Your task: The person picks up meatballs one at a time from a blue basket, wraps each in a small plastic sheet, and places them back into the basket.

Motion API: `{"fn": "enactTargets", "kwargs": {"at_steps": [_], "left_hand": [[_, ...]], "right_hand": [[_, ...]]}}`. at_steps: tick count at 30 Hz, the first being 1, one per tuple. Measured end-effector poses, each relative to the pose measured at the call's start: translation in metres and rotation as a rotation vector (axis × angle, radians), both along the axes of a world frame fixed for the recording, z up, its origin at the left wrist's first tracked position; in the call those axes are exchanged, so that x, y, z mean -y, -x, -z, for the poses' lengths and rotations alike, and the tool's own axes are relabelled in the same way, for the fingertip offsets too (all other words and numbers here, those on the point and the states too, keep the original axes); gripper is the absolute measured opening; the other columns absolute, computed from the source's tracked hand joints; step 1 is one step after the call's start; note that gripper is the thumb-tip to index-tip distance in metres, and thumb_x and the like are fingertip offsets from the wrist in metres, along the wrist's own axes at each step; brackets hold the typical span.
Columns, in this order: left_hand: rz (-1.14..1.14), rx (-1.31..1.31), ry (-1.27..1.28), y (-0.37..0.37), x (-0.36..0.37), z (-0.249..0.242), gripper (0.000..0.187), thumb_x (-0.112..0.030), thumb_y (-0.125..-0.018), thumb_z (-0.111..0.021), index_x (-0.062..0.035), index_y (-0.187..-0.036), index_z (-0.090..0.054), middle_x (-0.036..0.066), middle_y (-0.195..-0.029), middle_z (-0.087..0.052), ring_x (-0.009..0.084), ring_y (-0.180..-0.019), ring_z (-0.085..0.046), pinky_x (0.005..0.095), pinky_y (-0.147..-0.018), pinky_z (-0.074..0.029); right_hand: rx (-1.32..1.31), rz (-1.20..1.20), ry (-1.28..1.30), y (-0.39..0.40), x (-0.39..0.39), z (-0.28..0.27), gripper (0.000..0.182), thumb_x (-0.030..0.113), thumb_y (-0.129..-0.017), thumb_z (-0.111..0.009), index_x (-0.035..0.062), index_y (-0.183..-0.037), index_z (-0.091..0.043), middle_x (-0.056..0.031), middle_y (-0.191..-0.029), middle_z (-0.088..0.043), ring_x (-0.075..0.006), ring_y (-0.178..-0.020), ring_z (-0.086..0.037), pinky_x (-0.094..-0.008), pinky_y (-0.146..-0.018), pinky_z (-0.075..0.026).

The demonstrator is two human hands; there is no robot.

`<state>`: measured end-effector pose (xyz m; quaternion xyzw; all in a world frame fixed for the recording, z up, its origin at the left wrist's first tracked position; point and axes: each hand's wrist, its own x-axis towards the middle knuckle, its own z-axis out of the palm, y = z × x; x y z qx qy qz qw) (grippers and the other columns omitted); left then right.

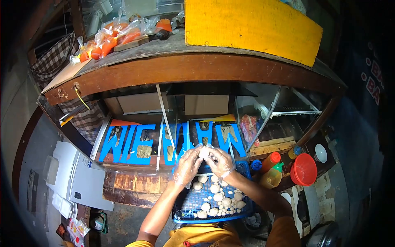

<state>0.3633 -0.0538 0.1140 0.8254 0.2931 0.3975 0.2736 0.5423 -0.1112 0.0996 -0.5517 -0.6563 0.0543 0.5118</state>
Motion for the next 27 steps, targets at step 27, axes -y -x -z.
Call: {"fn": "enactTargets", "kwargs": {"at_steps": [27], "left_hand": [[-0.201, 0.22, -0.745, -0.041, -0.12, -0.081, 0.05, 0.002, -0.083, -0.075, -0.0019, -0.132, -0.064, 0.02, -0.118, -0.071, 0.0413, -0.105, -0.065, 0.0496, -0.096, -0.053]], "right_hand": [[0.272, 0.235, -0.495, -0.018, -0.131, -0.089, 0.03, 0.02, -0.087, -0.08, 0.0052, -0.112, -0.072, -0.0193, -0.108, -0.075, -0.0416, -0.098, -0.071, -0.0492, -0.087, -0.058]]}}
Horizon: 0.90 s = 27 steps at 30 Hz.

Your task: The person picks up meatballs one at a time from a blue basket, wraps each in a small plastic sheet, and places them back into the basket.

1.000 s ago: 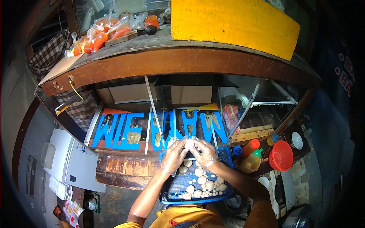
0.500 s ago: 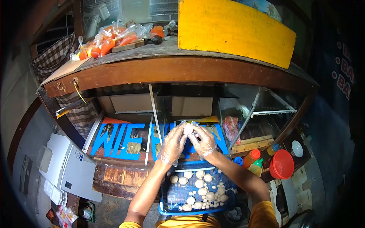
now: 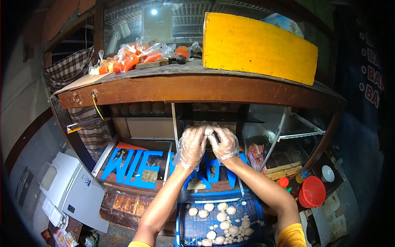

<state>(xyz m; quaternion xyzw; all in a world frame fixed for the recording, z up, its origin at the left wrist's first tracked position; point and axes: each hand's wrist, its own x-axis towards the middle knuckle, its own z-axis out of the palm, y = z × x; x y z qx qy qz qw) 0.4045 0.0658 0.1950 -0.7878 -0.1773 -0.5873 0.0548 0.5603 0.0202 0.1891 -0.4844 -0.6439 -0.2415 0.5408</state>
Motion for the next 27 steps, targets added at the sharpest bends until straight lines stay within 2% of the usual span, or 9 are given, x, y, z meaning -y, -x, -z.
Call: {"fn": "enactTargets", "kwargs": {"at_steps": [3, 8, 10, 17, 19, 23, 25, 27], "left_hand": [[-0.02, 0.027, -0.093, -0.004, -0.013, -0.004, 0.051, 0.002, -0.083, -0.074, -0.0019, -0.133, -0.063, 0.02, -0.117, -0.07, 0.0408, -0.103, -0.065, 0.0501, -0.095, -0.052], [-0.053, 0.031, -0.101, -0.006, -0.021, -0.001, 0.055, 0.004, -0.081, -0.072, -0.0021, -0.135, -0.062, 0.021, -0.114, -0.069, 0.0411, -0.102, -0.064, 0.051, -0.096, -0.051], [-0.039, 0.049, -0.117, -0.007, -0.019, -0.002, 0.056, 0.005, -0.081, -0.072, -0.0021, -0.136, -0.062, 0.021, -0.113, -0.069, 0.0412, -0.101, -0.064, 0.0514, -0.097, -0.05], [-0.131, 0.116, -0.141, -0.013, -0.022, -0.002, 0.053, 0.001, -0.086, -0.069, -0.0029, -0.139, -0.061, 0.02, -0.102, -0.066, 0.0417, -0.097, -0.062, 0.0537, -0.1, -0.049], [-0.151, 0.123, -0.138, -0.015, -0.025, -0.004, 0.052, 0.0, -0.087, -0.069, -0.0035, -0.139, -0.061, 0.02, -0.101, -0.066, 0.0417, -0.097, -0.062, 0.0542, -0.1, -0.049], [-0.163, 0.162, -0.114, -0.019, -0.029, -0.013, 0.049, -0.001, -0.086, -0.071, -0.0062, -0.134, -0.064, 0.02, -0.098, -0.066, 0.0424, -0.095, -0.063, 0.0556, -0.098, -0.05], [-0.167, 0.185, -0.101, -0.022, -0.033, -0.014, 0.047, 0.0, -0.085, -0.071, -0.0065, -0.132, -0.065, 0.021, -0.098, -0.066, 0.0424, -0.095, -0.063, 0.0557, -0.097, -0.05], [-0.131, 0.234, -0.06, -0.025, -0.037, -0.017, 0.039, 0.001, -0.085, -0.071, -0.0057, -0.123, -0.069, 0.021, -0.1, -0.068, 0.0423, -0.095, -0.064, 0.0552, -0.094, -0.051]], "right_hand": [[-0.01, 0.006, 0.033, -0.003, -0.012, -0.002, 0.028, 0.02, -0.087, -0.08, 0.0053, -0.11, -0.072, -0.0195, -0.109, -0.076, -0.0421, -0.098, -0.072, -0.0499, -0.086, -0.059], [0.001, 0.021, -0.004, -0.002, -0.024, 0.0, 0.027, 0.019, -0.087, -0.08, 0.0063, -0.109, -0.071, -0.02, -0.114, -0.076, -0.0425, -0.098, -0.073, -0.0504, -0.085, -0.059], [0.007, 0.015, -0.097, -0.001, -0.026, 0.0, 0.026, 0.023, -0.088, -0.078, 0.0085, -0.11, -0.073, -0.0189, -0.1, -0.074, -0.0414, -0.091, -0.07, -0.052, -0.079, -0.057], [0.027, 0.044, -0.136, 0.003, -0.029, -0.011, 0.023, 0.024, -0.089, -0.076, 0.009, -0.107, -0.074, -0.0175, -0.099, -0.074, -0.0401, -0.091, -0.069, -0.0528, -0.079, -0.056], [0.026, 0.046, -0.162, 0.004, -0.032, -0.015, 0.022, 0.02, -0.088, -0.078, 0.0078, -0.106, -0.074, -0.0175, -0.103, -0.075, -0.0406, -0.089, -0.07, -0.0516, -0.081, -0.056], [-0.031, 0.065, -0.151, 0.005, -0.041, -0.027, 0.021, 0.022, -0.088, -0.078, 0.0088, -0.104, -0.076, -0.0165, -0.099, -0.076, -0.0405, -0.088, -0.07, -0.0516, -0.08, -0.056], [-0.054, 0.143, -0.082, 0.006, -0.044, -0.031, 0.019, 0.025, -0.088, -0.079, 0.0093, -0.098, -0.077, -0.0154, -0.096, -0.076, -0.0398, -0.09, -0.071, -0.0506, -0.081, -0.057], [-0.118, 0.132, -0.035, 0.006, -0.048, -0.035, 0.018, 0.027, -0.088, -0.078, 0.0122, -0.098, -0.078, -0.0143, -0.099, -0.076, -0.0389, -0.092, -0.07, -0.0515, -0.082, -0.057]]}}
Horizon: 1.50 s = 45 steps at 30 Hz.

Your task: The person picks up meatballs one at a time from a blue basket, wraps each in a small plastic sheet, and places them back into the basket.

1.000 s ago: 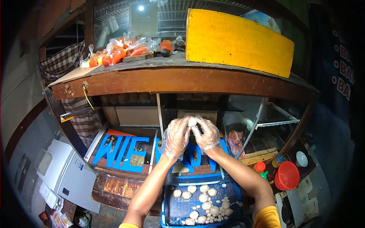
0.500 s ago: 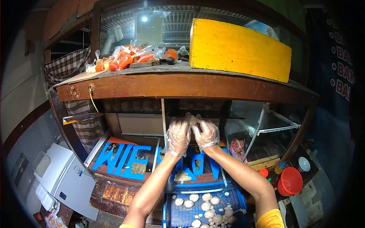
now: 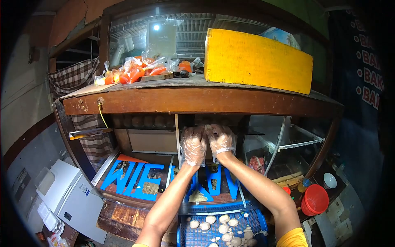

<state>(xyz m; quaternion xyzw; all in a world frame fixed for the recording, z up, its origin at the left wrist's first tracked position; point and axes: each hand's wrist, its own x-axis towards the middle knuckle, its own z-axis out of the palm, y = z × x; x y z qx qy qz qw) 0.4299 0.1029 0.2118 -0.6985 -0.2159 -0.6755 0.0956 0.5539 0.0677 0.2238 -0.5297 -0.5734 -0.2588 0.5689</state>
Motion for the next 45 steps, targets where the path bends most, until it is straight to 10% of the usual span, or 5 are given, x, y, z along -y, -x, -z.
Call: {"fn": "enactTargets", "kwargs": {"at_steps": [45], "left_hand": [[0.47, -0.471, 0.502, 0.07, 0.152, 0.041, 0.023, -0.008, -0.091, -0.078, 0.0006, -0.111, -0.07, 0.017, -0.107, -0.074, 0.0364, -0.102, -0.072, 0.0431, -0.089, -0.058]], "right_hand": [[-0.045, -0.329, 0.29, 0.011, 0.181, 0.079, 0.016, 0.007, -0.082, -0.08, 0.006, -0.097, -0.075, -0.012, -0.099, -0.077, -0.0347, -0.094, -0.072, -0.0456, -0.085, -0.056]]}}
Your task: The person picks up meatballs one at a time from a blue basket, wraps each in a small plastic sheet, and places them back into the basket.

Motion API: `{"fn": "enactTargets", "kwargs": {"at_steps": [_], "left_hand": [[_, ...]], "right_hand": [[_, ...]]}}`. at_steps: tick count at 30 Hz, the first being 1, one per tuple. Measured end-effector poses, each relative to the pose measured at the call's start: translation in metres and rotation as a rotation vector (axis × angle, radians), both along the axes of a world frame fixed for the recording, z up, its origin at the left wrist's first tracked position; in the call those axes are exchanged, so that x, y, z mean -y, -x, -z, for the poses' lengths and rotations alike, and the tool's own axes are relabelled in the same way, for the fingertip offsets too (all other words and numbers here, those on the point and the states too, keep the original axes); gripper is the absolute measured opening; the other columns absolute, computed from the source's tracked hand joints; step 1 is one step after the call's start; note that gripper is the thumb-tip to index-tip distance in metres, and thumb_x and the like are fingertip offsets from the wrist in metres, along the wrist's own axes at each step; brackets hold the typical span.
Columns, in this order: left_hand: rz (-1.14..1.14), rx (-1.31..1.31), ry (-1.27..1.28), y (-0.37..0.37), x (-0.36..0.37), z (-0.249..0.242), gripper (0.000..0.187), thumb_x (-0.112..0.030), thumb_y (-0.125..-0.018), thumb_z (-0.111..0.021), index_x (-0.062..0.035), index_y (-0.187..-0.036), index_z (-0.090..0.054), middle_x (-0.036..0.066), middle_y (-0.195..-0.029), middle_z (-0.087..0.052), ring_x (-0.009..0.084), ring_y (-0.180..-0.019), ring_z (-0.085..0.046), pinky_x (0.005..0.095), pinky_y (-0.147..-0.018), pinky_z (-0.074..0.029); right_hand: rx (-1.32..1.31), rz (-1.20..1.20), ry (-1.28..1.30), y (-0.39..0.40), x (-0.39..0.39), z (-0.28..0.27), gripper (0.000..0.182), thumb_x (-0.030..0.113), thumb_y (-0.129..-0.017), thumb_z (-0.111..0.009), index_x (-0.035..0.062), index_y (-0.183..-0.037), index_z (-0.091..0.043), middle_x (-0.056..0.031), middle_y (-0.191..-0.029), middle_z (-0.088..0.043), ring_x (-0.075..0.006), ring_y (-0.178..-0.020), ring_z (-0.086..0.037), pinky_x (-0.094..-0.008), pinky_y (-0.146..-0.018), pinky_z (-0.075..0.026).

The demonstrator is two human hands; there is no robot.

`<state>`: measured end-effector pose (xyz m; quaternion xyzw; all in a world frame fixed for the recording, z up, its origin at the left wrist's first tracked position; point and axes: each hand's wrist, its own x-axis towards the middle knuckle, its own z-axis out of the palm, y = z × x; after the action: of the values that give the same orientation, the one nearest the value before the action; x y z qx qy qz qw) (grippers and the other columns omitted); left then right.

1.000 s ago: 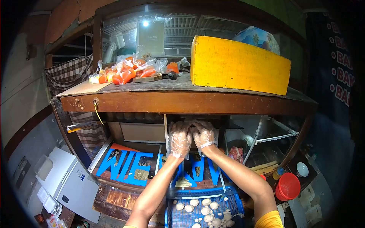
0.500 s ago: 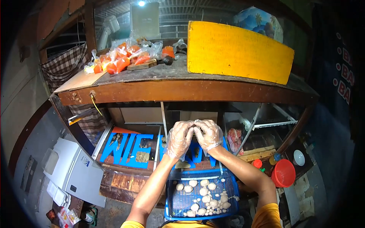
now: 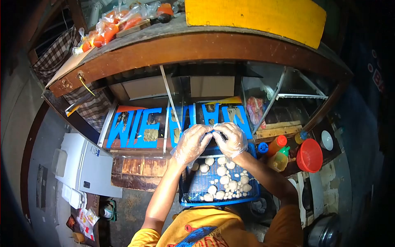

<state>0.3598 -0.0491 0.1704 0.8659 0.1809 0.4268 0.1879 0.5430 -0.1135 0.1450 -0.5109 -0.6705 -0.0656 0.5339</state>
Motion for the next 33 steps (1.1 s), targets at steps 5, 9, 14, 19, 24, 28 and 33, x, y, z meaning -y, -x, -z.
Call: {"fn": "enactTargets", "kwargs": {"at_steps": [5, 9, 14, 19, 24, 28, 33], "left_hand": [[0.013, -0.123, 0.125, 0.005, 0.024, 0.023, 0.021, -0.012, -0.093, -0.077, -0.0001, -0.11, -0.071, 0.018, -0.106, -0.074, 0.0378, -0.101, -0.071, 0.0443, -0.087, -0.057], [0.004, -0.263, 0.237, 0.01, 0.042, 0.045, 0.022, -0.016, -0.096, -0.073, -0.0013, -0.111, -0.072, 0.018, -0.106, -0.074, 0.0387, -0.101, -0.071, 0.0455, -0.088, -0.057], [0.099, -0.367, 0.343, 0.016, 0.062, 0.078, 0.023, -0.019, -0.098, -0.071, -0.0015, -0.112, -0.072, 0.02, -0.106, -0.073, 0.0412, -0.102, -0.07, 0.047, -0.087, -0.057], [0.169, -0.472, 0.364, 0.022, 0.075, 0.112, 0.021, -0.019, -0.098, -0.069, -0.003, -0.112, -0.071, 0.02, -0.106, -0.072, 0.0417, -0.1, -0.07, 0.0475, -0.086, -0.057], [0.275, -0.624, 0.407, 0.028, 0.082, 0.157, 0.021, -0.019, -0.097, -0.067, -0.002, -0.11, -0.071, 0.021, -0.104, -0.073, 0.0418, -0.1, -0.07, 0.0503, -0.086, -0.056], [0.31, -0.808, 0.476, 0.031, 0.092, 0.178, 0.027, -0.019, -0.095, -0.068, -0.002, -0.115, -0.069, 0.024, -0.105, -0.073, 0.0433, -0.103, -0.07, 0.0508, -0.088, -0.057], [0.283, -0.798, 0.437, 0.035, 0.103, 0.202, 0.039, -0.017, -0.093, -0.068, -0.0015, -0.128, -0.063, 0.026, -0.102, -0.073, 0.0445, -0.099, -0.071, 0.0528, -0.086, -0.057]], "right_hand": [[-0.071, -0.01, 0.108, 0.001, 0.028, 0.033, 0.015, 0.008, -0.083, -0.08, 0.0062, -0.097, -0.075, -0.0112, -0.1, -0.077, -0.033, -0.094, -0.073, -0.0442, -0.084, -0.057], [-0.115, -0.042, 0.275, 0.001, 0.054, 0.057, 0.011, 0.011, -0.086, -0.078, 0.0064, -0.096, -0.074, -0.0125, -0.096, -0.076, -0.035, -0.092, -0.072, -0.0446, -0.083, -0.058], [-0.147, -0.062, 0.365, 0.003, 0.078, 0.099, 0.009, 0.013, -0.089, -0.075, 0.0072, -0.095, -0.074, -0.0131, -0.094, -0.074, -0.0358, -0.09, -0.071, -0.0461, -0.08, -0.057], [-0.125, -0.13, 0.593, 0.006, 0.103, 0.123, 0.012, 0.013, -0.09, -0.072, 0.0065, -0.101, -0.072, -0.0157, -0.095, -0.072, -0.0393, -0.092, -0.07, -0.0474, -0.079, -0.056], [-0.057, -0.238, 0.889, 0.01, 0.122, 0.156, 0.019, 0.013, -0.089, -0.072, 0.0051, -0.106, -0.071, -0.0177, -0.099, -0.071, -0.0386, -0.1, -0.069, -0.0463, -0.086, -0.056], [0.155, -0.271, 1.008, 0.017, 0.13, 0.154, 0.024, 0.013, -0.084, -0.069, 0.0046, -0.106, -0.071, -0.0183, -0.098, -0.073, -0.0396, -0.099, -0.071, -0.0489, -0.089, -0.057], [0.235, -0.298, 1.153, 0.026, 0.132, 0.155, 0.029, 0.017, -0.084, -0.075, 0.0048, -0.11, -0.069, -0.0185, -0.103, -0.073, -0.0407, -0.105, -0.07, -0.0505, -0.093, -0.055]]}}
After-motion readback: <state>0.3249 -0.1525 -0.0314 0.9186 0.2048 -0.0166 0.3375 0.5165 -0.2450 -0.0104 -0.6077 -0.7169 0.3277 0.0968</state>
